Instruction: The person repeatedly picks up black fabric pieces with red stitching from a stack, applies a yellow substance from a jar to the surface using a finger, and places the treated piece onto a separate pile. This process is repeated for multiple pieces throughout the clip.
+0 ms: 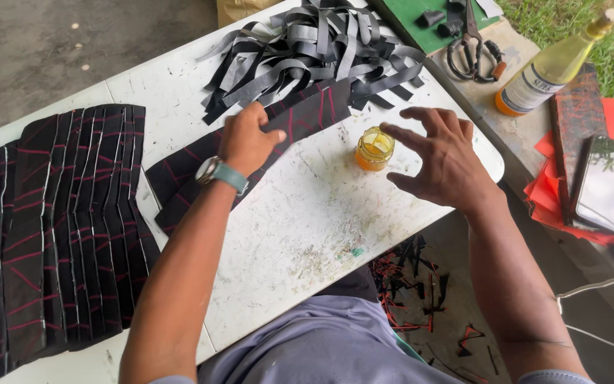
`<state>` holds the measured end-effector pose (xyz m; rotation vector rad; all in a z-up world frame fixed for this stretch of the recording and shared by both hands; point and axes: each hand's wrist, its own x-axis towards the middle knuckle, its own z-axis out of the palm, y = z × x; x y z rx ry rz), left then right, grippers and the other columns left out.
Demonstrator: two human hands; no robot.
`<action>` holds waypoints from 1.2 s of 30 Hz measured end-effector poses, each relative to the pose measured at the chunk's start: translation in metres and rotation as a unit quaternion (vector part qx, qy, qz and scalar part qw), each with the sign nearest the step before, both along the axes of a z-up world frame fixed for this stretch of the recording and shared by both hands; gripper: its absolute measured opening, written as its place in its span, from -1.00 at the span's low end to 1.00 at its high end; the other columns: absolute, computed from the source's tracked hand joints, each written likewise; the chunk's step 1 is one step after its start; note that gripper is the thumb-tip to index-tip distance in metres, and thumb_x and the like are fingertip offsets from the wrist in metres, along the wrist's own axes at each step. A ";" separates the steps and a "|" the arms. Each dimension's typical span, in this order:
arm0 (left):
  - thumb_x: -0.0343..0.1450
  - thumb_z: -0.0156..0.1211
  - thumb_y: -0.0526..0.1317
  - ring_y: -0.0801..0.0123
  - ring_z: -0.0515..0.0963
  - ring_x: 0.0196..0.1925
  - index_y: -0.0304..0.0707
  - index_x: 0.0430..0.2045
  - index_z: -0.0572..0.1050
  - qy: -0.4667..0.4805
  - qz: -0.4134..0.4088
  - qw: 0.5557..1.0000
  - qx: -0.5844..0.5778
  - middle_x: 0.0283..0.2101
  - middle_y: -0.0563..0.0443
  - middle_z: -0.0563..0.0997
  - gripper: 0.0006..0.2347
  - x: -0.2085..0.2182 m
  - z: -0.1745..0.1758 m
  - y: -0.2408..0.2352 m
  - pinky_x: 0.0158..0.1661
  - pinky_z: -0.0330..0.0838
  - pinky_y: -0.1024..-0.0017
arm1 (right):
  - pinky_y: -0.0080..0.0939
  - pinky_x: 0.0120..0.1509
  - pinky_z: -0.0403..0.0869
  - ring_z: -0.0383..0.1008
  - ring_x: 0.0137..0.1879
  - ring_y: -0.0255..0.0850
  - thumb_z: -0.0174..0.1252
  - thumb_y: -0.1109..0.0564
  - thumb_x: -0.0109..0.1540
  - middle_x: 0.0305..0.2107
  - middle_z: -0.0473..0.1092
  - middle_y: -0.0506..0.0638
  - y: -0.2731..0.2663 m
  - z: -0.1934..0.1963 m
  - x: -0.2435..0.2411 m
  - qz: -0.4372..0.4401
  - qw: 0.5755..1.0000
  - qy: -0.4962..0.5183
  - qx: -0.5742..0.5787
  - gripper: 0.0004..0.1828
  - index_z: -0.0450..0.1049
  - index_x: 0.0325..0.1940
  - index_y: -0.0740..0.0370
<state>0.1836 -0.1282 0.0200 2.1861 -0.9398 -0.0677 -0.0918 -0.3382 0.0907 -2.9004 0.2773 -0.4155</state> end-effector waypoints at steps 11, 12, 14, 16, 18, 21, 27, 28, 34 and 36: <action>0.35 0.31 -0.49 0.31 0.62 0.03 -0.54 -0.02 0.51 0.326 -0.129 0.901 -0.256 0.03 -0.20 0.65 -0.70 -0.089 0.151 0.154 0.13 0.51 0.32 | 0.14 0.44 0.16 0.27 0.34 0.02 0.41 -0.09 0.07 0.21 0.38 0.02 0.006 0.007 -0.013 0.035 0.998 -0.052 0.030 -0.63 0.66 -0.06 -0.05; 0.35 0.32 -0.52 0.26 0.62 0.03 -0.59 -0.03 0.50 0.349 -0.140 0.883 -0.283 0.05 -0.25 0.64 -0.69 -0.100 0.162 0.166 0.12 0.50 0.27 | 0.14 0.48 0.16 0.30 0.34 0.00 0.41 -0.08 0.10 0.21 0.40 0.01 0.006 0.010 -0.017 0.044 0.994 -0.082 0.054 -0.64 0.65 -0.05 -0.02; 0.27 0.23 -0.49 0.27 0.66 0.03 -0.46 0.06 0.49 0.382 -0.103 0.853 -0.341 0.02 -0.20 0.64 -0.58 -0.124 0.182 0.194 0.13 0.55 0.27 | 0.02 0.43 0.27 0.34 0.36 -0.08 0.38 -0.08 0.12 0.23 0.36 0.01 0.006 0.014 -0.026 0.042 0.972 -0.145 0.178 -0.54 0.58 0.08 0.01; 0.34 0.20 -0.48 0.30 0.66 0.04 -0.43 0.05 0.50 0.327 -0.116 0.867 -0.357 0.03 -0.18 0.64 -0.64 -0.138 0.185 0.205 0.16 0.55 0.27 | -0.09 0.43 0.28 0.32 0.37 -0.14 0.35 -0.10 0.18 0.25 0.31 0.01 0.011 0.014 -0.031 0.084 0.936 -0.205 0.274 -0.46 0.51 0.20 0.07; 0.41 0.20 -0.47 0.37 0.63 -0.01 -0.43 0.11 0.49 0.293 -0.119 0.877 -0.362 0.03 -0.14 0.64 -0.66 -0.141 0.176 0.204 0.09 0.52 0.32 | -0.17 0.46 0.20 0.25 0.37 -0.17 0.31 -0.14 0.24 0.27 0.26 0.00 0.020 0.013 -0.028 0.164 0.887 -0.254 0.349 -0.38 0.44 0.31 0.15; 0.50 0.22 -0.46 0.44 0.43 -0.05 -0.45 0.11 0.41 0.236 -0.110 0.916 -0.306 0.02 -0.02 0.52 -0.71 -0.134 0.127 0.165 0.08 0.43 0.37 | -0.21 0.46 0.11 0.13 0.43 -0.16 0.21 -0.30 0.25 0.36 0.14 0.01 0.041 0.010 -0.013 0.260 0.795 -0.266 0.479 -0.20 0.32 0.45 0.18; 0.50 0.11 -0.48 0.35 0.42 0.34 -0.27 0.35 0.21 0.336 -0.181 0.829 -0.409 0.29 -0.04 0.44 -0.53 -0.134 0.056 0.126 0.36 0.33 0.29 | -0.01 0.67 -0.07 -0.19 0.68 -0.06 0.11 -0.43 0.21 0.61 -0.22 0.10 0.073 0.011 0.011 0.330 0.692 -0.202 0.609 0.05 0.11 0.62 0.20; 0.50 0.11 -0.49 0.34 0.41 0.36 -0.27 0.36 0.21 0.346 -0.189 0.821 -0.413 0.31 -0.05 0.43 -0.52 -0.134 0.054 0.126 0.37 0.32 0.28 | -0.02 0.67 -0.08 -0.22 0.69 -0.07 0.10 -0.44 0.20 0.62 -0.24 0.10 0.074 0.014 0.016 0.332 0.695 -0.200 0.605 0.06 0.10 0.63 0.20; 0.48 0.11 -0.48 0.35 0.37 0.38 -0.20 0.43 0.08 0.349 -0.197 0.824 -0.401 0.35 -0.02 0.37 -0.42 -0.136 0.059 0.127 0.36 0.31 0.30 | -0.04 0.66 -0.15 -0.32 0.73 -0.10 0.07 -0.43 0.18 0.70 -0.32 0.11 0.074 0.036 0.043 0.352 0.693 -0.191 0.599 0.09 0.10 0.62 0.26; 0.49 0.12 -0.47 0.35 0.38 0.39 -0.21 0.43 0.07 0.338 -0.203 0.832 -0.390 0.35 -0.03 0.37 -0.42 -0.134 0.061 0.124 0.35 0.33 0.30 | -0.02 0.67 -0.16 -0.33 0.79 -0.07 0.07 -0.43 0.17 0.70 -0.31 0.11 0.074 0.044 0.049 0.357 0.699 -0.190 0.590 0.09 0.10 0.62 0.26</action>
